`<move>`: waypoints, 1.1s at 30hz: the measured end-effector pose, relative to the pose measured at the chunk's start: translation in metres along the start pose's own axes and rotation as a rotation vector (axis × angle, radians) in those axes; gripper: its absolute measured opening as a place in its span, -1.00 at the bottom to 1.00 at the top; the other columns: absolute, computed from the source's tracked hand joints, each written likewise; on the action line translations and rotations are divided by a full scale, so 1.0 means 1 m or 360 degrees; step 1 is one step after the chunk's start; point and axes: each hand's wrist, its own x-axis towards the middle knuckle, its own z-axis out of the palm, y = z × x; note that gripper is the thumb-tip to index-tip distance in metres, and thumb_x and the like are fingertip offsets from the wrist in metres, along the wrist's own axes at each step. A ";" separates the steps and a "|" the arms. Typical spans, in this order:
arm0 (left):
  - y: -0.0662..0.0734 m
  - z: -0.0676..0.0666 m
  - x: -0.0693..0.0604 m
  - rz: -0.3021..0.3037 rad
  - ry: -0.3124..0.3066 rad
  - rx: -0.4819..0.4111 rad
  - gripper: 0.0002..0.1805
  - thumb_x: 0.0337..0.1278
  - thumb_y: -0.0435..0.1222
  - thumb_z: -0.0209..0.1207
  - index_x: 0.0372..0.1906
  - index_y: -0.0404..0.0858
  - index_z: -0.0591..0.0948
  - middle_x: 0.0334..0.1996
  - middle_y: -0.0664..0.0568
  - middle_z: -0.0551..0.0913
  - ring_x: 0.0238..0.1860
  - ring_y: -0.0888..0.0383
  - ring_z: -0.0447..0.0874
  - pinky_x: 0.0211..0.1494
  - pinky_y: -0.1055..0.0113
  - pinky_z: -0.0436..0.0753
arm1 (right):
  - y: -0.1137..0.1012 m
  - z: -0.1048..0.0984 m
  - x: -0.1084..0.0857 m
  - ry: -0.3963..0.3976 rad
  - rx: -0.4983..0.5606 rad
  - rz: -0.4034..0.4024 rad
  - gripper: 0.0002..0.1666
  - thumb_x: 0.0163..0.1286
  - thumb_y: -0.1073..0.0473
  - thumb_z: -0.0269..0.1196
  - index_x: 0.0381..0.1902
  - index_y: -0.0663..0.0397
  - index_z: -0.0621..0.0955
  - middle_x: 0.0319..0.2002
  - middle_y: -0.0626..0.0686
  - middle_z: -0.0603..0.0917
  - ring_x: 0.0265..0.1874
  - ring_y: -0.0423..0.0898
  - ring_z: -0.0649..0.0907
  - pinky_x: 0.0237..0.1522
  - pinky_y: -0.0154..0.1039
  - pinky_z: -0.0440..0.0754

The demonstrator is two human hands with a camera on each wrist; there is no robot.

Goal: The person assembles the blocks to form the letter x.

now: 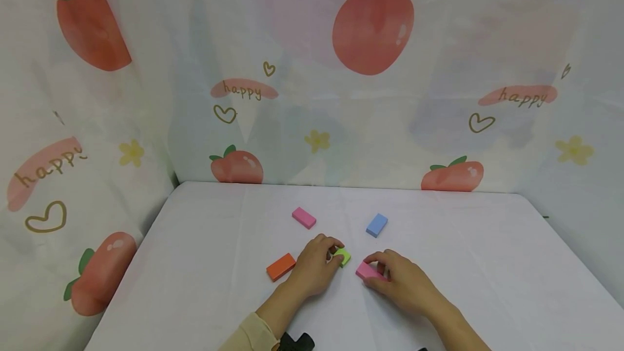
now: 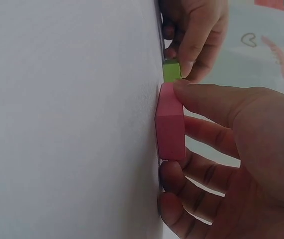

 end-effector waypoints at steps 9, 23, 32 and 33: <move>-0.001 0.000 -0.001 -0.0023 -0.0007 0.0015 -0.76 0.43 -0.14 0.26 0.11 -0.01 0.66 -0.21 0.23 0.52 -0.20 0.32 0.42 -0.21 0.47 0.47 | 0.000 0.003 0.000 0.0019 0.0002 -0.0030 -0.62 0.28 -0.06 0.48 0.04 -0.24 0.70 -0.33 -0.22 0.51 -0.43 -0.34 0.44 -0.38 -0.37 0.39; -0.001 0.000 -0.001 -0.0031 -0.0009 -0.0002 -0.75 0.43 -0.15 0.26 0.12 -0.01 0.66 -0.19 0.22 0.54 -0.19 0.31 0.43 -0.20 0.46 0.48 | -0.001 0.007 0.000 0.0045 0.0003 -0.0043 -0.62 0.29 -0.06 0.48 0.05 -0.25 0.70 -0.33 -0.23 0.50 -0.42 -0.34 0.44 -0.36 -0.38 0.40; 0.001 0.000 0.000 -0.0010 -0.0009 0.0002 -0.76 0.43 -0.15 0.26 0.11 -0.02 0.67 -0.20 0.22 0.53 -0.21 0.31 0.42 -0.21 0.46 0.47 | 0.000 0.007 0.001 0.0063 0.0008 -0.0053 -0.62 0.28 -0.03 0.49 0.05 -0.21 0.70 -0.34 -0.21 0.51 -0.44 -0.33 0.44 -0.38 -0.38 0.40; 0.001 0.000 0.000 -0.0011 -0.0010 0.0004 -0.76 0.43 -0.15 0.26 0.11 -0.02 0.67 -0.20 0.22 0.53 -0.21 0.31 0.42 -0.21 0.46 0.47 | 0.000 0.008 0.002 0.0066 0.0012 -0.0057 -0.62 0.28 -0.02 0.49 0.05 -0.20 0.71 -0.34 -0.21 0.51 -0.44 -0.32 0.44 -0.37 -0.38 0.40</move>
